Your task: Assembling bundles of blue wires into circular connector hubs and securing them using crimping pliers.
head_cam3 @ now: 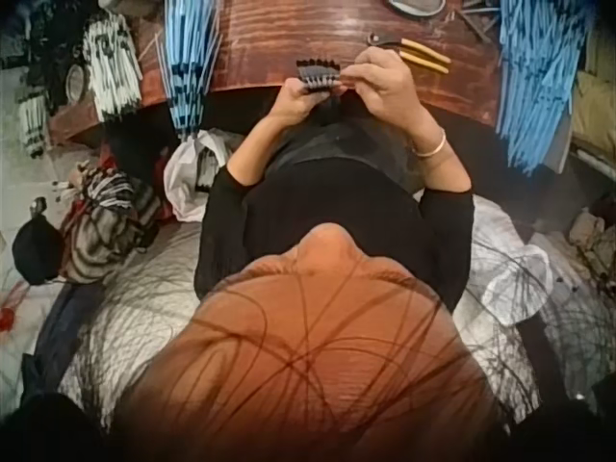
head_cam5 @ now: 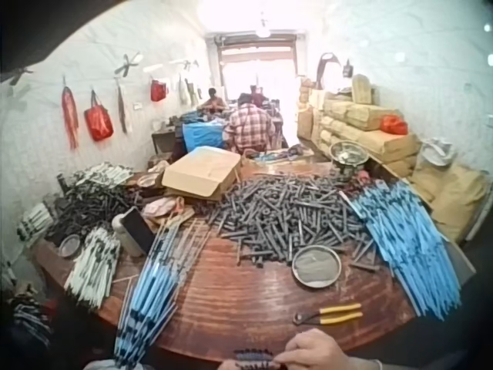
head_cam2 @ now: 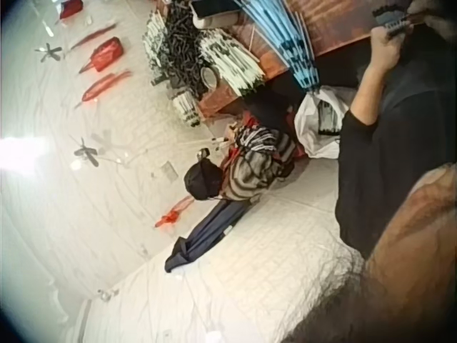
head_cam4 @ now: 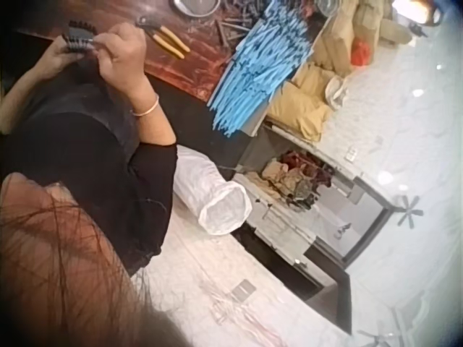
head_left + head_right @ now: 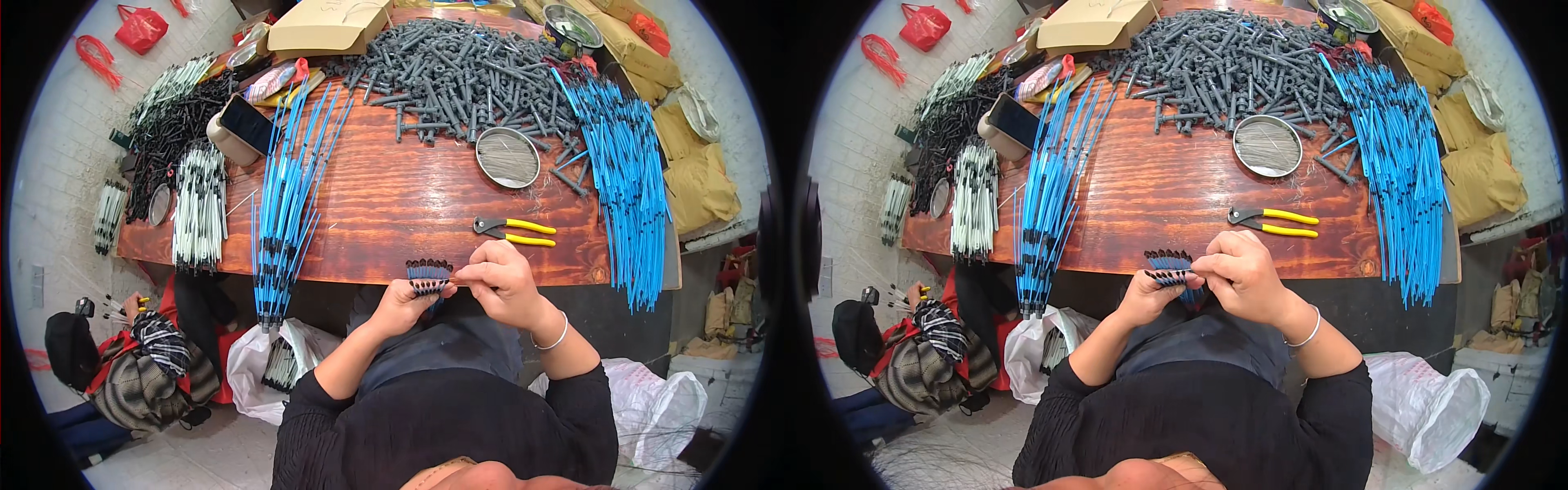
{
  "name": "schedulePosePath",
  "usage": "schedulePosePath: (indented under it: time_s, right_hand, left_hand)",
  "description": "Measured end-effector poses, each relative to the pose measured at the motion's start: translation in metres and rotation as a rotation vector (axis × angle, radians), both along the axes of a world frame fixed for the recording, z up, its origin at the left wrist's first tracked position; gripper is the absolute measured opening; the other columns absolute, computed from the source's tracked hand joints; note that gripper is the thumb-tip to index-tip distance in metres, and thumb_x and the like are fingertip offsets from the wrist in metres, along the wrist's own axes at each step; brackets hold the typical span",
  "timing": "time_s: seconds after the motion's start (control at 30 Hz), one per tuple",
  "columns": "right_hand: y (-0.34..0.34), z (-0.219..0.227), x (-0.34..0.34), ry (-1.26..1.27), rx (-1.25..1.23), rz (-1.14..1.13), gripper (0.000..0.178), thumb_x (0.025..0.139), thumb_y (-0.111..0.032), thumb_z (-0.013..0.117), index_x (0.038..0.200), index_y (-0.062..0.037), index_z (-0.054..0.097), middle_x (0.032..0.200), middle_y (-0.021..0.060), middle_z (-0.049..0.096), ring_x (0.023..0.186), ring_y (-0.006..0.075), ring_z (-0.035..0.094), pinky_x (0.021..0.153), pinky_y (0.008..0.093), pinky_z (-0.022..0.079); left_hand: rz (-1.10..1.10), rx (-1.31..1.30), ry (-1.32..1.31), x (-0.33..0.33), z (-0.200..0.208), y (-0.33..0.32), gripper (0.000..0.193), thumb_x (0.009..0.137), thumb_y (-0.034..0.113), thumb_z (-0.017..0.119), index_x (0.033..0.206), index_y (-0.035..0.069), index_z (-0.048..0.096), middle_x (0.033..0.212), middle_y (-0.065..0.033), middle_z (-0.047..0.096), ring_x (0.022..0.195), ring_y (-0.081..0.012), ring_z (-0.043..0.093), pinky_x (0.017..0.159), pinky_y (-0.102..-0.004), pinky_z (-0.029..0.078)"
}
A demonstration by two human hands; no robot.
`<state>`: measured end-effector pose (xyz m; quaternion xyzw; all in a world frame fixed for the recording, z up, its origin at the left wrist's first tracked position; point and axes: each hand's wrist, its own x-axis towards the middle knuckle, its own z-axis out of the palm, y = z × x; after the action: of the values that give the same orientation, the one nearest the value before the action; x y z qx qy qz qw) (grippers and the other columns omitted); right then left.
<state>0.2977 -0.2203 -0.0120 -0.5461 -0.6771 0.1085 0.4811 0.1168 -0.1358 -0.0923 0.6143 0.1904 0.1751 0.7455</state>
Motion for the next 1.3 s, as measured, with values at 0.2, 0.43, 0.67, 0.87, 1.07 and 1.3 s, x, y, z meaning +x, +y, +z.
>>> schedulePosePath:
  time_s: [0.2, 0.43, 0.67, 0.87, 1.07, 1.3]
  right_hand:
    - [0.003, 0.013, 0.003, -0.183, 0.045, 0.025, 0.019, 0.061, 0.002, 0.065, 0.077, -0.0080, 0.064, 0.071, 0.0042, 0.053, 0.065, 0.0216, 0.052, 0.063, 0.0335, 0.038]
    - [0.006, 0.002, 0.002, -0.031, -0.002, 0.075, 0.020, 0.062, 0.003, 0.064, 0.079, -0.0078, 0.064, 0.072, 0.0049, 0.054, 0.066, 0.0222, 0.052, 0.062, 0.0335, 0.038]
    - [0.005, 0.006, -0.001, -0.085, -0.004, 0.022, 0.019, 0.063, 0.000, 0.065, 0.080, -0.0074, 0.064, 0.072, 0.0049, 0.054, 0.066, 0.0229, 0.053, 0.063, 0.0341, 0.039]
    - [0.004, 0.011, -0.005, -0.159, 0.047, 0.005, 0.024, 0.059, 0.000, 0.064, 0.083, -0.0078, 0.064, 0.072, 0.0049, 0.053, 0.066, 0.0227, 0.052, 0.063, 0.0346, 0.039]
    - [0.004, 0.010, -0.004, -0.238, 0.088, 0.015, 0.028, 0.056, -0.001, 0.064, 0.084, -0.0081, 0.064, 0.072, 0.0045, 0.053, 0.066, 0.0222, 0.052, 0.063, 0.0349, 0.038]
    - [0.004, 0.011, -0.009, -0.263, 0.090, -0.030, 0.029, 0.056, -0.001, 0.064, 0.084, -0.0070, 0.063, 0.073, 0.0051, 0.053, 0.067, 0.0227, 0.052, 0.062, 0.0354, 0.038]
  left_hand:
    - [-0.005, 0.005, -0.026, 0.000, 0.004, 0.001, 0.019, 0.086, -0.002, 0.055, 0.103, 0.001, 0.065, 0.100, -0.0065, 0.067, 0.096, -0.0146, 0.061, 0.087, -0.0290, 0.046]
    - [-0.041, 0.046, -0.029, -0.002, 0.006, 0.000, 0.022, 0.086, -0.003, 0.055, 0.105, 0.002, 0.065, 0.100, -0.0057, 0.067, 0.097, -0.0140, 0.061, 0.087, -0.0285, 0.046]
    - [-0.028, 0.044, -0.012, 0.004, 0.006, 0.001, 0.024, 0.085, -0.003, 0.055, 0.106, 0.003, 0.065, 0.099, -0.0045, 0.067, 0.095, -0.0124, 0.061, 0.086, -0.0274, 0.046]
    - [-0.048, 0.072, -0.013, 0.005, 0.009, 0.000, 0.021, 0.088, 0.000, 0.054, 0.106, 0.002, 0.064, 0.099, -0.0029, 0.067, 0.096, -0.0110, 0.060, 0.087, -0.0263, 0.046]
    - [-0.039, 0.140, -0.029, 0.007, 0.009, -0.001, 0.020, 0.088, 0.000, 0.054, 0.105, 0.003, 0.064, 0.098, -0.0028, 0.067, 0.094, -0.0113, 0.061, 0.085, -0.0264, 0.046]
    - [-0.037, 0.217, 0.033, 0.006, 0.013, -0.002, 0.019, 0.087, 0.001, 0.055, 0.103, 0.004, 0.064, 0.095, -0.0043, 0.067, 0.091, -0.0126, 0.062, 0.082, -0.0275, 0.048]
